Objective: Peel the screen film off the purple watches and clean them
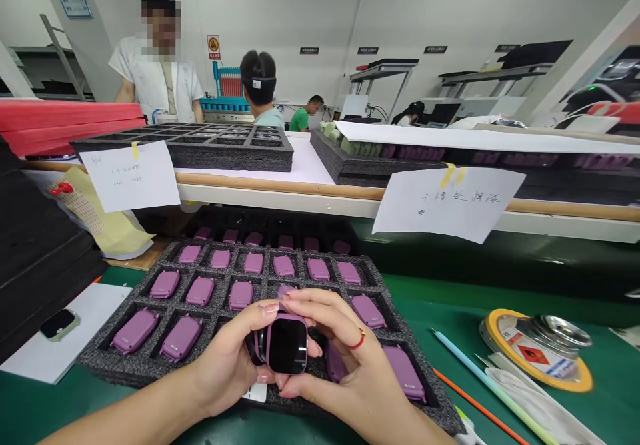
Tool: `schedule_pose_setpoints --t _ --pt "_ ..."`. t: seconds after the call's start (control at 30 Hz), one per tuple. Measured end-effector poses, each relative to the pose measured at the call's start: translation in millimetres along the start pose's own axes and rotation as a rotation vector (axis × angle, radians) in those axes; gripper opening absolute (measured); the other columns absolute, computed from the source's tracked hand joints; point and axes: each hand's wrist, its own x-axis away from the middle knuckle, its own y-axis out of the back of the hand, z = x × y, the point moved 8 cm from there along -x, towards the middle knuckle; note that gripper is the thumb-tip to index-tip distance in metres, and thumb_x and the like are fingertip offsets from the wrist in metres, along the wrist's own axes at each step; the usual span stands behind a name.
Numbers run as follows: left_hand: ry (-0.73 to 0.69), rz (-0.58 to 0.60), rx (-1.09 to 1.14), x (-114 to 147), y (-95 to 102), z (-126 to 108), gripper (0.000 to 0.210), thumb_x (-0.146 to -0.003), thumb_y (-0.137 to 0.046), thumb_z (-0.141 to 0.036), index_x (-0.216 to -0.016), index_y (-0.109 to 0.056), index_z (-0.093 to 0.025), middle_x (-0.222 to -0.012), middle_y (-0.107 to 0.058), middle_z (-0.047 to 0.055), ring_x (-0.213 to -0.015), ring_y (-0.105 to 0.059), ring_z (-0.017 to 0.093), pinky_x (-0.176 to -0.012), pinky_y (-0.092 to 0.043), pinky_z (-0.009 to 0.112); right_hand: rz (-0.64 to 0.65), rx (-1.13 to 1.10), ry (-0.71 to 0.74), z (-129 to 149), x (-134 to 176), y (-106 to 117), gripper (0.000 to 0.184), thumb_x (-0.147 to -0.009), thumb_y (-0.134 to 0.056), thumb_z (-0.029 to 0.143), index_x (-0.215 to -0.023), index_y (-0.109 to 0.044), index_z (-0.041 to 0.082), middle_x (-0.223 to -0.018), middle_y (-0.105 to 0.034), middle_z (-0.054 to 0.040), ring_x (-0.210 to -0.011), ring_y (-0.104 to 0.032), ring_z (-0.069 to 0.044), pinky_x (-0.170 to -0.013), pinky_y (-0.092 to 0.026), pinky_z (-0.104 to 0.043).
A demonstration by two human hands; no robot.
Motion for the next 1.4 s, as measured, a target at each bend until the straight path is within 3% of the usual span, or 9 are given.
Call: schedule_pose_setpoints --t 0.23,0.4,0.5,0.57,0.7,0.8,1.07,1.23,1.4 --pt "-0.016 0.039 -0.02 0.4 -4.6 -2.5 0.038 -0.075 -0.078 -0.049 -0.087 -0.075 -0.013 -0.077 -0.077 0.008 -0.047 -0.06 0.01 -0.043 -0.029 0.017 0.009 -0.067 -0.065 0.7 1.2 0.6 0.066 -0.073 -0.089 0.04 -0.132 -0.062 0.032 -0.132 -0.063 -0.0097 -0.128 -0.06 -0.028 -0.109 -0.052 -0.042" --pt "-0.026 0.089 -0.055 0.6 -7.9 -3.1 0.04 -0.078 -0.075 -0.051 -0.095 -0.075 -0.015 -0.079 -0.075 0.008 -0.051 -0.06 0.01 -0.043 -0.028 0.016 -0.099 -0.251 -0.121 -1.4 2.2 8.9 0.044 -0.096 -0.064 0.046 -0.135 -0.055 0.029 -0.135 -0.066 -0.0112 -0.126 -0.064 -0.025 -0.108 -0.053 -0.04" --pt "-0.035 0.094 -0.076 -0.8 -6.5 -2.1 0.041 -0.078 -0.073 -0.052 -0.095 -0.075 -0.015 -0.083 -0.076 0.01 -0.048 -0.06 0.01 -0.041 -0.026 0.016 -0.33 -0.162 0.022 8.5 4.3 28.4 0.018 -0.097 -0.064 0.022 -0.115 -0.067 0.026 -0.111 -0.077 -0.006 -0.105 -0.075 -0.019 -0.093 -0.063 -0.03" --pt "-0.042 0.095 -0.071 -1.2 -6.0 -1.6 0.038 -0.078 -0.074 -0.051 -0.094 -0.075 -0.016 -0.078 -0.074 0.008 -0.048 -0.06 0.01 -0.041 -0.026 0.016 -0.381 -0.045 0.187 23.5 6.9 34.0 0.02 -0.091 -0.067 0.007 -0.101 -0.071 0.024 -0.094 -0.078 -0.0026 -0.089 -0.077 -0.016 -0.082 -0.065 -0.025" --pt "-0.034 0.032 -0.093 -0.3 -3.2 -1.9 0.037 -0.075 -0.076 -0.052 -0.092 -0.076 -0.019 -0.071 -0.067 0.002 -0.053 -0.058 0.01 -0.046 -0.034 0.017 -0.197 0.185 0.49 50.4 14.1 19.2 0.03 -0.085 -0.069 -0.002 -0.106 -0.074 0.019 -0.096 -0.078 -0.0066 -0.087 -0.077 -0.018 -0.08 -0.066 -0.029" --pt "-0.027 -0.033 -0.097 1.2 -0.5 -3.8 0.038 -0.07 -0.08 -0.053 -0.09 -0.078 -0.021 -0.082 -0.067 0.003 -0.066 -0.057 0.012 -0.05 -0.039 0.018 -0.104 0.235 0.552 52.1 20.3 9.6 0.027 -0.092 -0.063 0.003 -0.112 -0.074 0.016 -0.099 -0.077 -0.0093 -0.095 -0.075 -0.02 -0.086 -0.065 -0.033" --pt "-0.02 -0.048 -0.104 2.3 -1.4 -3.2 0.042 -0.067 -0.083 -0.056 -0.09 -0.077 -0.021 -0.085 -0.064 0.002 -0.074 -0.053 0.014 -0.053 -0.037 0.019 -0.094 0.319 0.567 48.0 19.1 3.1 0.03 -0.086 -0.069 0.0 -0.111 -0.073 0.017 -0.099 -0.076 -0.0082 -0.095 -0.072 -0.02 -0.085 -0.062 -0.034" --pt "-0.075 -0.062 -0.107 0.9 -1.1 -4.8 0.046 -0.067 -0.087 -0.054 -0.095 -0.074 -0.02 -0.078 -0.061 -0.001 -0.059 -0.045 0.006 -0.05 -0.031 0.016 -0.071 0.369 0.441 47.5 5.9 1.9 0.022 -0.086 -0.073 0.011 -0.105 -0.067 0.02 -0.086 -0.074 -0.0038 -0.079 -0.067 -0.018 -0.079 -0.055 -0.036" --pt "-0.086 -0.054 -0.148 -0.5 -4.9 -5.7 0.047 -0.069 -0.085 -0.055 -0.088 -0.066 -0.017 -0.069 -0.059 -0.003 -0.054 -0.042 0.004 -0.049 -0.028 0.015 -0.017 0.289 0.199 22.9 2.4 -2.0 0.066 -0.086 -0.078 0.035 -0.143 -0.046 0.026 -0.08 -0.062 0.002 -0.071 -0.06 -0.015 -0.071 -0.053 -0.031"
